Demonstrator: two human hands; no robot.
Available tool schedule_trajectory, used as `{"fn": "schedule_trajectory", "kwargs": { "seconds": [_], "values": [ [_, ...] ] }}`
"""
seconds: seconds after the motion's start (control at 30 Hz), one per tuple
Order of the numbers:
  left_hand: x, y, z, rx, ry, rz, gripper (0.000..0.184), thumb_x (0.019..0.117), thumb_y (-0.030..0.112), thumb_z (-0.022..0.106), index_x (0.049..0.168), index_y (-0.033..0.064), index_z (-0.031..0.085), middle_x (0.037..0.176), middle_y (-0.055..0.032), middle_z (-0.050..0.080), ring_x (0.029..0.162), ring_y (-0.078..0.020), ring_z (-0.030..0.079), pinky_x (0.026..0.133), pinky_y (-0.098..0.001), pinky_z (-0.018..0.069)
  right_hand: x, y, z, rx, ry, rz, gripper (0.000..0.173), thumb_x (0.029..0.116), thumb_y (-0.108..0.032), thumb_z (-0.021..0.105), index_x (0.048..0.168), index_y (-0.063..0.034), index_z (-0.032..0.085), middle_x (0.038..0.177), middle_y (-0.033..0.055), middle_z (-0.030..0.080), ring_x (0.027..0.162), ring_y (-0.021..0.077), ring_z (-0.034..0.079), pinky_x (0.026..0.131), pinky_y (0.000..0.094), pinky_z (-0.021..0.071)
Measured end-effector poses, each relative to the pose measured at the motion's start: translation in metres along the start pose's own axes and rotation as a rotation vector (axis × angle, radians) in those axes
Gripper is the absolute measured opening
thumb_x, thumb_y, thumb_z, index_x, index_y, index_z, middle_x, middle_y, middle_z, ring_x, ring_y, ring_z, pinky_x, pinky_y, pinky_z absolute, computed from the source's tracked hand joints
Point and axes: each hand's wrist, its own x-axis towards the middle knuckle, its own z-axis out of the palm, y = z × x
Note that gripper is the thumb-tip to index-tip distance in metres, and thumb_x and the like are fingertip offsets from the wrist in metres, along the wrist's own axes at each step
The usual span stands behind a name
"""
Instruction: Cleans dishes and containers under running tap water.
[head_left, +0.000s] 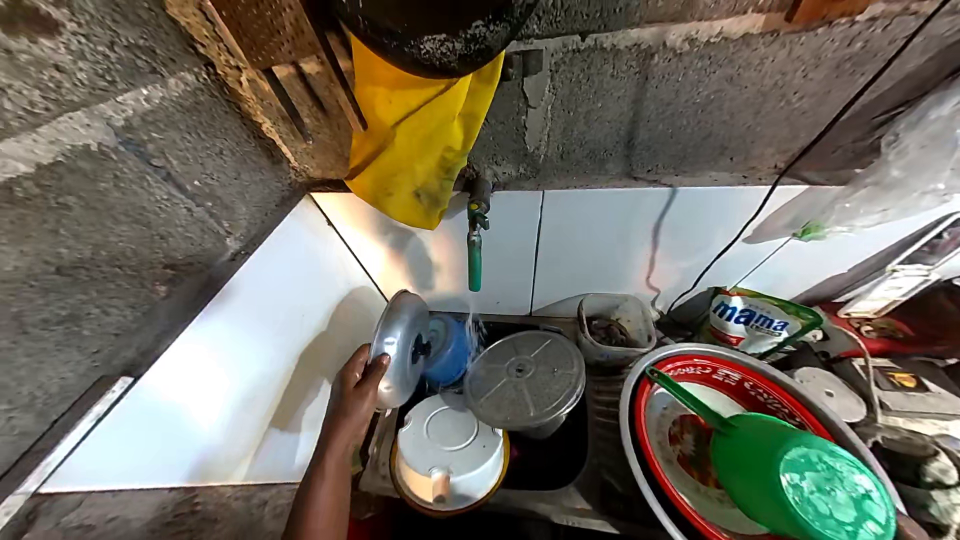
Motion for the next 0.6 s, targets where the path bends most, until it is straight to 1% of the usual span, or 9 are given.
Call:
{"fn": "schedule_trajectory", "kwargs": {
  "seconds": [0.03, 0.07, 0.1, 0.2, 0.33, 0.4, 0.43, 0.5, 0.6],
  "values": [
    [0.003, 0.004, 0.006, -0.147, 0.019, -0.019, 0.025, 0.1026, 0.012, 0.047, 0.119, -0.0025, 0.059, 0.101, -0.0063, 0.064, 0.091, -0.0058, 0.064, 0.084, -0.0262, 0.0545, 0.024, 0.021, -0.015, -0.004, -0.075, -0.163, 0.042, 0.1077, -0.009, 0.030, 0.144, 0.0082, 0.041, 0.134, 0.0117, 0.059, 0.117, 0.0054, 0.059, 0.104, 0.0247, 0.0486],
    [0.006, 0.009, 0.013, -0.274, 0.035, -0.045, 0.024, 0.1036, 0.009, 0.044, 0.118, -0.0035, 0.059, 0.100, -0.0053, 0.063, 0.089, -0.0051, 0.064, 0.083, -0.0250, 0.0553, 0.053, 0.038, -0.031, 0.001, -0.139, -0.260, 0.041, 0.1068, -0.012, 0.036, 0.142, 0.0056, 0.045, 0.130, 0.0035, 0.064, 0.115, -0.0007, 0.061, 0.101, 0.0208, 0.0505],
    [0.009, 0.013, 0.019, -0.371, 0.055, -0.082, 0.022, 0.1047, 0.007, 0.042, 0.116, -0.0032, 0.058, 0.097, -0.0041, 0.063, 0.087, -0.0050, 0.064, 0.081, -0.0245, 0.0562, 0.073, 0.045, -0.040, 0.007, -0.218, -0.316, 0.043, 0.1069, -0.012, 0.039, 0.145, 0.0069, 0.042, 0.133, 0.0024, 0.062, 0.116, -0.0020, 0.059, 0.101, 0.0202, 0.0488],
    [0.015, 0.022, 0.035, -0.551, 0.102, -0.193, 0.023, 0.1074, 0.008, 0.040, 0.117, -0.0035, 0.058, 0.096, -0.0050, 0.064, 0.085, -0.0073, 0.065, 0.078, -0.0267, 0.0574, 0.083, 0.037, -0.041, 0.015, -0.225, -0.240, 0.038, 0.1033, -0.009, 0.050, 0.141, -0.0013, 0.049, 0.124, -0.0021, 0.064, 0.101, 0.0011, 0.064, 0.090, 0.0233, 0.0550],
    [0.025, 0.029, 0.057, -0.622, 0.101, -0.267, 0.028, 0.1101, 0.014, 0.039, 0.126, -0.0033, 0.055, 0.105, -0.0083, 0.065, 0.092, -0.0094, 0.066, 0.081, -0.0288, 0.0574, 0.083, 0.029, -0.044, -0.204, -0.212, -0.244, 0.038, 0.1023, -0.011, 0.051, 0.138, 0.0023, 0.052, 0.124, 0.0094, 0.063, 0.099, 0.0064, 0.064, 0.088, 0.0263, 0.0540],
    [0.031, 0.026, 0.070, -0.636, 0.110, -0.321, 0.031, 0.1107, 0.018, 0.040, 0.127, -0.0035, 0.055, 0.110, -0.0127, 0.065, 0.095, -0.0141, 0.066, 0.084, -0.0336, 0.0571, 0.079, 0.010, -0.043, -0.334, -0.147, -0.398, 0.042, 0.1035, -0.013, 0.051, 0.138, 0.0100, 0.052, 0.132, 0.0270, 0.060, 0.115, 0.0235, 0.062, 0.101, 0.0409, 0.0489],
    [0.033, 0.025, 0.076, -0.647, 0.112, -0.357, 0.034, 0.1108, 0.021, 0.041, 0.131, -0.0031, 0.054, 0.114, -0.0150, 0.064, 0.099, -0.0167, 0.065, 0.086, -0.0363, 0.0566, 0.075, -0.004, -0.039, -0.356, -0.135, -0.502, 0.044, 0.1039, -0.017, 0.050, 0.138, 0.0112, 0.052, 0.133, 0.0302, 0.059, 0.119, 0.0278, 0.061, 0.104, 0.0434, 0.0479],
    [0.035, 0.025, 0.090, -0.660, 0.100, -0.417, 0.038, 0.1111, 0.026, 0.040, 0.136, -0.0004, 0.052, 0.121, -0.0167, 0.063, 0.105, -0.0199, 0.065, 0.090, -0.0399, 0.0556, 0.055, -0.041, -0.014, -0.307, -0.178, -0.634, 0.048, 0.1038, -0.028, 0.052, 0.138, 0.0055, 0.054, 0.136, 0.0221, 0.061, 0.118, 0.0210, 0.063, 0.102, 0.0384, 0.0514],
    [0.038, 0.020, 0.114, -0.688, 0.064, -0.497, 0.045, 0.1112, 0.032, 0.039, 0.143, 0.0019, 0.047, 0.132, -0.0192, 0.059, 0.117, -0.0254, 0.061, 0.098, -0.0463, 0.0521, 0.003, -0.088, 0.070, -0.189, -0.375, -0.675, 0.042, 0.1014, -0.021, 0.054, 0.135, 0.0030, 0.057, 0.128, 0.0118, 0.065, 0.110, 0.0128, 0.066, 0.096, 0.0324, 0.0563]
  ]
}}
